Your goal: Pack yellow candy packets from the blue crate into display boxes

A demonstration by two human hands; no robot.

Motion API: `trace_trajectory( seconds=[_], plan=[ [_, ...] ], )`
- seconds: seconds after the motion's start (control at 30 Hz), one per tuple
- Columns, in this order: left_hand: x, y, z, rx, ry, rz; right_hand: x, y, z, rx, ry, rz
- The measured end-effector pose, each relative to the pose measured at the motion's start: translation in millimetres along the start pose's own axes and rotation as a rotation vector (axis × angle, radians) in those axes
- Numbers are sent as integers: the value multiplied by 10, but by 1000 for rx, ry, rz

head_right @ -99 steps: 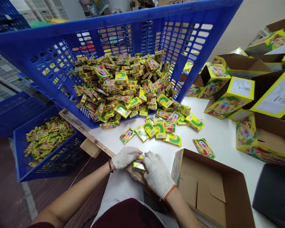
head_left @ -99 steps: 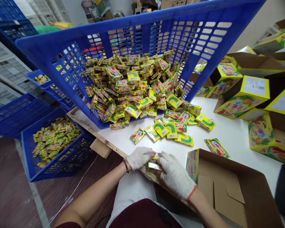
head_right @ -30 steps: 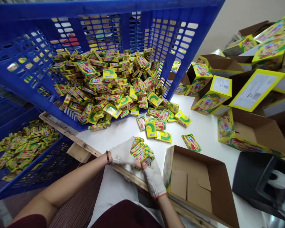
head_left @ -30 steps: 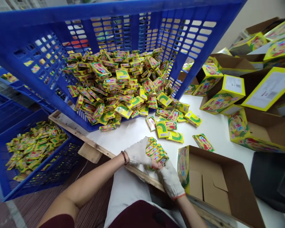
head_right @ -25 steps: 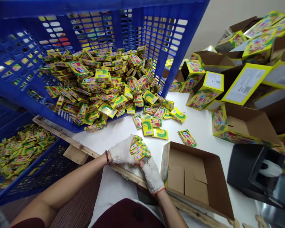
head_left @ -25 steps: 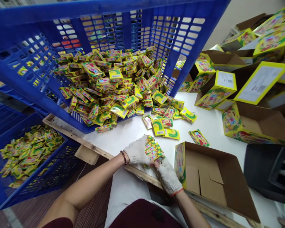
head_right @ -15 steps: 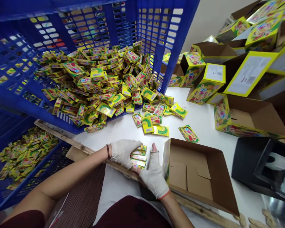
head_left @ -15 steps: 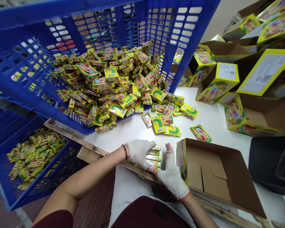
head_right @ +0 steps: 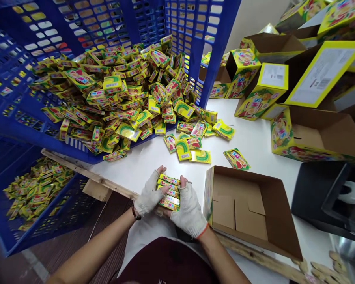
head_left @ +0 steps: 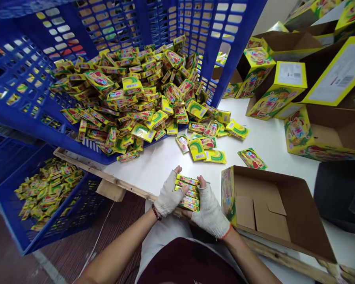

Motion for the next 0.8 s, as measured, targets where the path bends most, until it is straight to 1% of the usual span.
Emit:
trace_trajectory(
  seconds=[0.13, 0.23, 0.3, 0.37, 0.47, 0.57, 0.6, 0.67, 0.7, 0.73, 0.77, 0.8],
  plan=[
    [103, 29, -5, -52, 102, -50, 9, 12, -8, -30, 24, -45],
    [136, 8, -22, -49, 147, 2, 43, -5, 43, -21, 14, -43],
    [134, -17, -32, -44, 147, 67, 55, -26, 88, 4, -3, -2],
    [134, 4, -25, -75, 133, 122, 69, -35, 116, 29, 9, 21],
    [137, 64, 30, -124, 104, 118, 65, -25, 128, 37, 58, -15],
    [118, 17, 85, -51, 90, 25, 61, -69, 136, 36, 67, -49],
    [108, 0, 82, -24, 102, -22, 96, -91, 139, 37, 67, -55],
    [91, 5, 46, -8, 153, -179, 260, -83, 140, 23, 75, -79],
    [86, 22, 20, -19, 189, -293, 379, -30, 138, 9, 76, -98],
    [78, 36, -2, -30, 222, -417, 509, 67, 136, -4, 73, -112],
    [66, 45, -14, -45, 248, -530, 625, 222, 136, -21, 53, -121],
    [53, 47, -14, -64, 266, -613, 712, 428, 138, -31, 18, -107]
  ],
)
Point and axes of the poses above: each hand's wrist, its own z-axis towards the middle knuckle, its own y-axis out of the back of the hand, x = y × z, the point moved 10 cm from there along z, towards the middle knuckle, and after that the axes turned 7 degrees about z, right-handed, at the moved point
